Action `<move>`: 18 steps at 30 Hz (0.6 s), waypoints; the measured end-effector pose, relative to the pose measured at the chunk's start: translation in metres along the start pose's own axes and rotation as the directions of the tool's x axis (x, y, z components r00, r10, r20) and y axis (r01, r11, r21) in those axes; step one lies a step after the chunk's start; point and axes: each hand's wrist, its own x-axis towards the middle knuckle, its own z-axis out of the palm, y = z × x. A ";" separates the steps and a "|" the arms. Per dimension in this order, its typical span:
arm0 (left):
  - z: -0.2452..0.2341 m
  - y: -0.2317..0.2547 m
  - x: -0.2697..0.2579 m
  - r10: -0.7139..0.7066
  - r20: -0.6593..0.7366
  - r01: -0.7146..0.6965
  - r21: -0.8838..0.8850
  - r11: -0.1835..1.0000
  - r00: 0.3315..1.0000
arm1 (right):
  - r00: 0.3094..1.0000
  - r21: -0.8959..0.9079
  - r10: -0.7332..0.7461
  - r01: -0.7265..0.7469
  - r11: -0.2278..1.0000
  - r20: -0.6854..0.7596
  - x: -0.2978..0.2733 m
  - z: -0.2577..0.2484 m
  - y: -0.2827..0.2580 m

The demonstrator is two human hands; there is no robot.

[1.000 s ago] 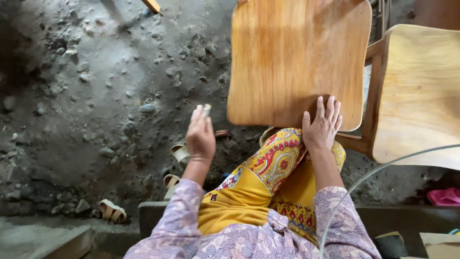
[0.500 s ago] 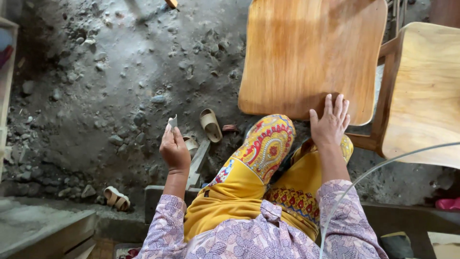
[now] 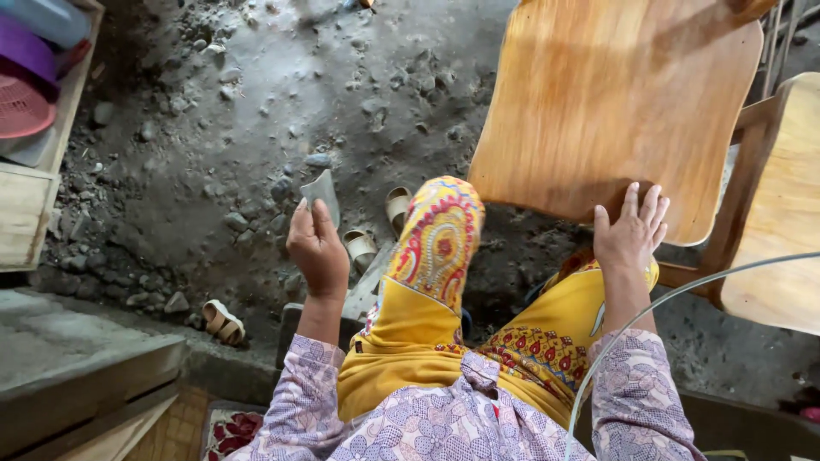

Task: The person sands the surface of a wooden chair seat using a sanding block. They hold the chair steady with one hand while moving the sanding block back and forth across the wood with the other hand.

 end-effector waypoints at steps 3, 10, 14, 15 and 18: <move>0.002 0.021 0.003 0.024 0.035 -0.022 -0.056 0.998 0.999 | 0.999 0.002 0.035 -0.035 0.999 0.042 -0.001 -0.005 -0.005; 0.053 0.054 -0.017 -0.025 0.143 0.069 -0.314 0.947 0.989 | 0.995 0.025 0.047 -0.050 0.998 0.093 0.007 -0.011 -0.007; 0.109 0.072 -0.044 -0.225 0.424 0.436 -0.510 0.741 0.877 | 0.968 0.233 -0.167 0.209 0.950 -0.187 0.006 0.033 0.004; 0.130 0.076 -0.057 -0.328 0.521 0.603 -0.548 0.580 0.788 | 0.974 0.535 -0.177 0.226 0.814 -0.143 -0.009 0.020 -0.025; 0.179 0.088 -0.071 -0.449 0.708 0.837 -0.487 0.248 0.545 | 0.982 0.911 -0.185 0.040 0.410 0.040 -0.047 -0.015 -0.101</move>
